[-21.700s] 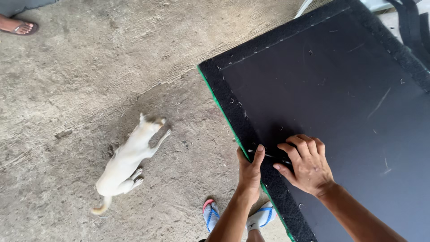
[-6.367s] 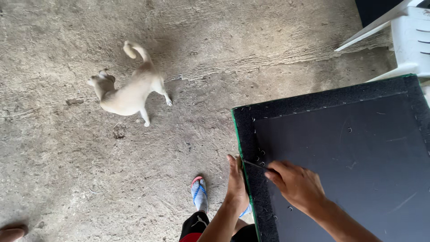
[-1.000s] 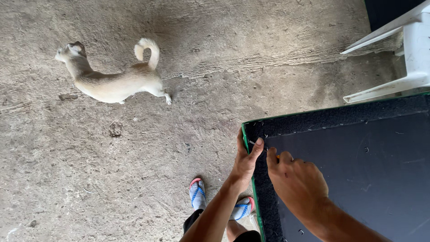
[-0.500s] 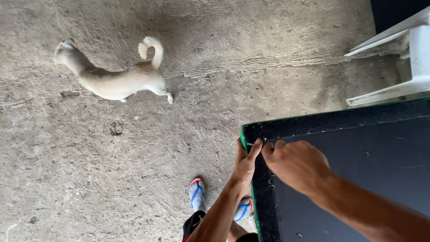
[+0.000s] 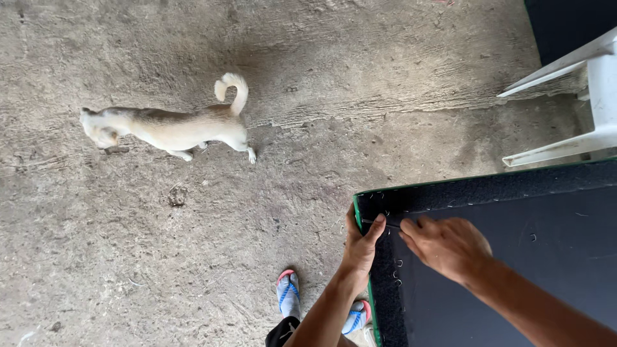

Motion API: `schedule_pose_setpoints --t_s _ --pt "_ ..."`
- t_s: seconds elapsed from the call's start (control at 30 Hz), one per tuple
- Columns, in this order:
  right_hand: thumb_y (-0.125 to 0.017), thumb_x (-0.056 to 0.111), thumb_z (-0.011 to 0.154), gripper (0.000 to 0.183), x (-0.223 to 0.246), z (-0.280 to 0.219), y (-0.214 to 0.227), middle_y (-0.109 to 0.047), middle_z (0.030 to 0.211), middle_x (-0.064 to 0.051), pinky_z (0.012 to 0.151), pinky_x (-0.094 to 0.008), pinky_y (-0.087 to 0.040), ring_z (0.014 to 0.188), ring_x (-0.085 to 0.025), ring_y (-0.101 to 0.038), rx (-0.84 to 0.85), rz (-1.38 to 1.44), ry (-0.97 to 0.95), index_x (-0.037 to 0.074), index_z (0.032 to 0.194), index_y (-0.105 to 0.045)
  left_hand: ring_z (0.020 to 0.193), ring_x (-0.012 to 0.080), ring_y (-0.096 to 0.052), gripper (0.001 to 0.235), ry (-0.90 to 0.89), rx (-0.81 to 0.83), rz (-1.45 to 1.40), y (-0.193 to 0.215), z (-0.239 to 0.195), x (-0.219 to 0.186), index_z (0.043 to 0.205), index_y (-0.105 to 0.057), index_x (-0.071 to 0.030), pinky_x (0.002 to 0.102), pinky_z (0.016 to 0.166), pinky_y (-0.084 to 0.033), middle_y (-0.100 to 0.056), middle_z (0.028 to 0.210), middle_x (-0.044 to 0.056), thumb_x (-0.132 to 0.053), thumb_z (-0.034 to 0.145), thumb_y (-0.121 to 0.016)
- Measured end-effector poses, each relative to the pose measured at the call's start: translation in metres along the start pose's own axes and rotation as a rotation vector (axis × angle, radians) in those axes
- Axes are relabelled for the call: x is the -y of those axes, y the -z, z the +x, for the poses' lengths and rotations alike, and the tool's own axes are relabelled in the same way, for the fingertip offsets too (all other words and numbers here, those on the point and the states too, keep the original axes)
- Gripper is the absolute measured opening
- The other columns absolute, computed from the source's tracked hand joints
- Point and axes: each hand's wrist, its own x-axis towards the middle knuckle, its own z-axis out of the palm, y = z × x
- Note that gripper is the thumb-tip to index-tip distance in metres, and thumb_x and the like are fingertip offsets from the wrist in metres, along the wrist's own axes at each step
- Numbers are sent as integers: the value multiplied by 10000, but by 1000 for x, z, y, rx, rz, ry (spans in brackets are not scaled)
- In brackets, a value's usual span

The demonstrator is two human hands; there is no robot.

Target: The person uses a small metal tool to pry and remove metal staples from the black fabric border of a large rectangular board. The person works along the edge, pulling out staples one by one.

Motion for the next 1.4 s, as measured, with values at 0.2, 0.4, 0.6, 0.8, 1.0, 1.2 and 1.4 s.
schedule_pose_setpoints --t_s 0.2,0.4,0.6,0.8,1.0,1.2,1.4 --pt "-551 360 965 297 -1 -3 -25 -717 746 -107 408 -376 -572 503 -263 -697 -422 194 76 83 1064 -598 1454 319 -390 1063 36 214 -171 7 -6 -4 1622 -248 -218 523 1174 -353 -453 1537 114 -865 807 -463" --pt "-544 318 989 234 3 -8 -23 -714 745 -50 417 -345 -576 518 -204 -702 -291 147 4 142 1120 -626 1425 359 -447 1135 24 235 -132 15 -10 -4 1602 -233 -252 561 1130 -455 -468 1504 163 -931 704 -375" --pt "-580 321 969 227 -6 -7 2 -684 741 -46 387 -321 -562 472 -186 -676 -219 -10 97 156 1114 -638 1439 312 -386 1169 36 52 97 7 -10 -8 1608 -2 -370 540 1138 -352 -410 1555 113 -561 721 -739" --pt "-601 316 958 221 7 6 22 -672 691 -64 357 -333 -545 451 -189 -667 -172 -22 141 149 1099 -635 1415 302 -440 1210 57 79 -104 5 -15 -16 1609 -44 -357 554 1112 -447 -464 1513 126 -427 693 -832" --pt "-579 320 990 191 4 2 37 -683 674 -55 373 -340 -545 457 -185 -668 -96 -42 104 145 1021 -649 1422 299 -438 1206 44 62 -45 5 -14 -16 1617 -33 -342 524 1105 -447 -477 1524 139 -449 718 -830" --pt "-567 303 976 207 5 -1 40 -695 714 -68 358 -343 -544 450 -192 -669 -72 -36 98 139 1067 -654 1418 315 -442 1219 69 96 -106 6 -15 -14 1604 -38 -357 556 1106 -456 -464 1516 143 -446 690 -840" --pt "-532 323 1018 214 0 -4 44 -685 660 -46 364 -319 -538 447 -160 -660 -5 -34 65 152 1035 -658 1463 318 -373 1212 76 72 -18 4 -14 -15 1604 -27 -394 601 1132 -389 -429 1558 125 -473 693 -823"
